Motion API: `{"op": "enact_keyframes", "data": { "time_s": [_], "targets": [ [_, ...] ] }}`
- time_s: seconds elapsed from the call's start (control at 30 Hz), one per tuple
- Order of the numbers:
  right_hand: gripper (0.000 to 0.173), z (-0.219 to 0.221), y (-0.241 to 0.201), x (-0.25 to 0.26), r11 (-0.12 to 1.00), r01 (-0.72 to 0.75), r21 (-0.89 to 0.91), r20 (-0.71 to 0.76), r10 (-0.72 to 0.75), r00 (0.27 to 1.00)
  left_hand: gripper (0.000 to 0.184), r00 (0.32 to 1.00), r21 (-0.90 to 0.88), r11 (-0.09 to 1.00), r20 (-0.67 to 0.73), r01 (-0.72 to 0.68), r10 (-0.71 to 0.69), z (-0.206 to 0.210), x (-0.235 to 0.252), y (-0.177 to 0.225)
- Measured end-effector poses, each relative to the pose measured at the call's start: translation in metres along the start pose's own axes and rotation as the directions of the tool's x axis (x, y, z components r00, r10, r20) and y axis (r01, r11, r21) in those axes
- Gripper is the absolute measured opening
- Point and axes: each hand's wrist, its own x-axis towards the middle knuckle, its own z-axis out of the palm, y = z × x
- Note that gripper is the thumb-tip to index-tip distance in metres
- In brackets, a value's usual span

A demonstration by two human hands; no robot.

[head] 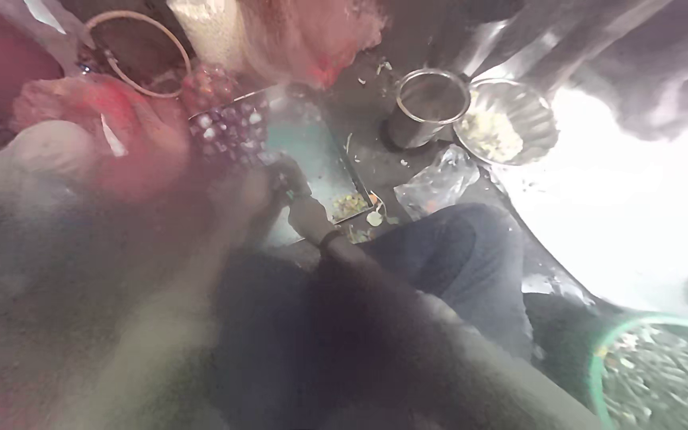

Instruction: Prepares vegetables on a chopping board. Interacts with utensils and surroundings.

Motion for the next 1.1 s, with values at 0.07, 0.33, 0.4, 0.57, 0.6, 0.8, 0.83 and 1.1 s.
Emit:
{"op": "enact_keyframes", "data": {
  "time_s": [0.07, 0.33, 0.4, 0.57, 0.6, 0.8, 0.83, 1.1],
  "targets": [
    [0.028, -0.002, -0.004, 0.003, 1.000, -0.005, -0.028, 0.024, 0.006, 1.000, 0.035, 0.999, -0.026, 0.999, 0.041, 0.037, -0.036, -0.019, -0.017, 0.021],
    [0.038, -0.015, 0.007, -0.041, 1.000, -0.008, 0.014, -0.005, 0.008, 1.000, 0.030, 0.999, -0.033, 0.999, -0.042, 0.022, -0.023, -0.011, -0.025, 0.028],
    [0.038, -0.016, 0.019, -0.046, 0.998, -0.014, 0.065, -0.016, 0.015, 1.000, 0.030, 0.998, -0.013, 0.999, -0.051, 0.042, -0.043, -0.012, -0.022, 0.029],
    [0.041, -0.015, 0.043, -0.040, 0.981, 0.031, 0.192, -0.128, -0.006, 0.992, 0.030, 0.991, 0.023, 0.994, -0.088, 0.104, -0.102, -0.010, -0.011, 0.023],
    [0.043, -0.016, 0.042, -0.040, 0.972, 0.046, 0.229, -0.148, -0.011, 0.989, 0.030, 0.989, -0.006, 0.992, -0.082, 0.125, -0.126, -0.016, -0.012, 0.024],
    [0.050, -0.003, 0.007, -0.049, 0.830, 0.280, 0.482, -0.328, -0.125, 0.936, 0.066, 0.937, -0.741, 0.655, -0.107, 0.148, -0.333, 0.007, 0.006, -0.013],
    [0.053, -0.003, -0.004, -0.050, 0.805, 0.331, 0.492, -0.358, -0.159, 0.920, 0.069, 0.948, -0.825, 0.551, -0.064, 0.126, -0.313, 0.011, 0.007, -0.019],
    [0.039, -0.041, -0.009, -0.062, 0.860, 0.368, 0.354, -0.266, -0.285, 0.921, 0.042, 0.983, -0.824, 0.564, -0.063, 0.047, -0.174, -0.004, -0.005, -0.002]
  ]
}}
